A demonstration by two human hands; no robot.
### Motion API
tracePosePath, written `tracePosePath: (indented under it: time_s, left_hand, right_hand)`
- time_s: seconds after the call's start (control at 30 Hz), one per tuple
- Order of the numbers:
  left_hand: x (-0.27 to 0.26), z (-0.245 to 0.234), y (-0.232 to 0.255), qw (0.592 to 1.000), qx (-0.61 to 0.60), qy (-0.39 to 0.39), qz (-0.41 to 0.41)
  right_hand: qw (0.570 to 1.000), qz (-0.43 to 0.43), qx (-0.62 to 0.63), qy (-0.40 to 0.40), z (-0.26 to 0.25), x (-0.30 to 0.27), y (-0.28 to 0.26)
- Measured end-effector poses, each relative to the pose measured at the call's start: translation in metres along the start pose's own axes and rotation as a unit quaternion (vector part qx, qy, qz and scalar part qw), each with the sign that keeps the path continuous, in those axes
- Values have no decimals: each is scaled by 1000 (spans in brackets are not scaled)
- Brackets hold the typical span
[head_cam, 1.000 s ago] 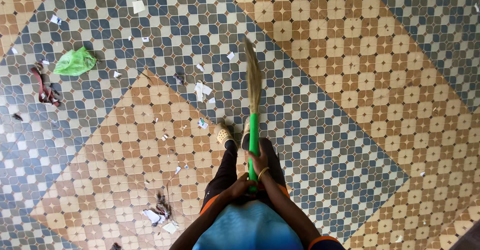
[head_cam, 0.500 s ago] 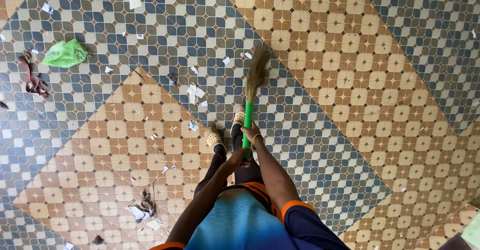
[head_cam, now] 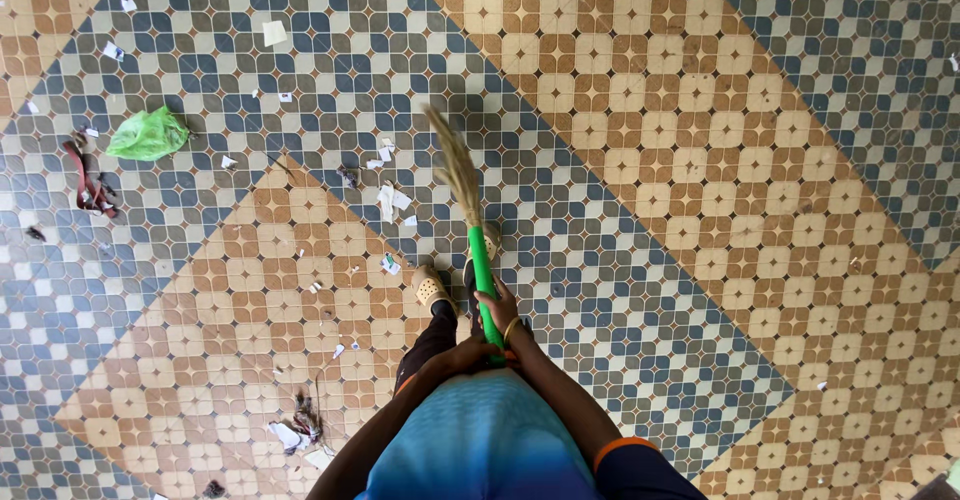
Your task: The person is using a broom to sweep pieces of paper and debris on a tiled floor.
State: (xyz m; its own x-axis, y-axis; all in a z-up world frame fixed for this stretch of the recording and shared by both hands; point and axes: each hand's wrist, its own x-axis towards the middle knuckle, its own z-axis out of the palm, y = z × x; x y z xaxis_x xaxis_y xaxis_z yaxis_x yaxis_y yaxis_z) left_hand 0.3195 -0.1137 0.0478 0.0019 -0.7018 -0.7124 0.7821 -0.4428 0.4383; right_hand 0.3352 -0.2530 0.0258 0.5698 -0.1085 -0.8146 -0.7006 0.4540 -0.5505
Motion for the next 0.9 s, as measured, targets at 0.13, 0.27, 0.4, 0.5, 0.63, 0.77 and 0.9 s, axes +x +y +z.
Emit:
tracePosePath:
  time_s: [0.13,0.27,0.4,0.5,0.63,0.77,0.9]
  left_hand:
    - [13,7,19,998,7,53,18]
    - [56,7,35,994,-23,102,4]
    - [85,-3,70,979,162,73,103]
    - [88,-13,84,985,141,53,82]
    - [74,-24,86,995,-27,94,28]
    - [56,-27,94,970,-211,106,-57]
    - [56,-17,124,974,-202,91,-40]
  right_hand:
    - [996,5,25,87,-18,3,-18]
    - [983,-56,-19,175,-52,47,-30]
    - [988,37,-73,134,-65,82,-51]
    - [981,-12,-182,64,-65,100,-64]
    - [922,-74,-375,50,-32,109,-80]
    - [933,-59,-354,-34,-15,111,-98]
    - [970,-11,-234,-56,-6,95,-131]
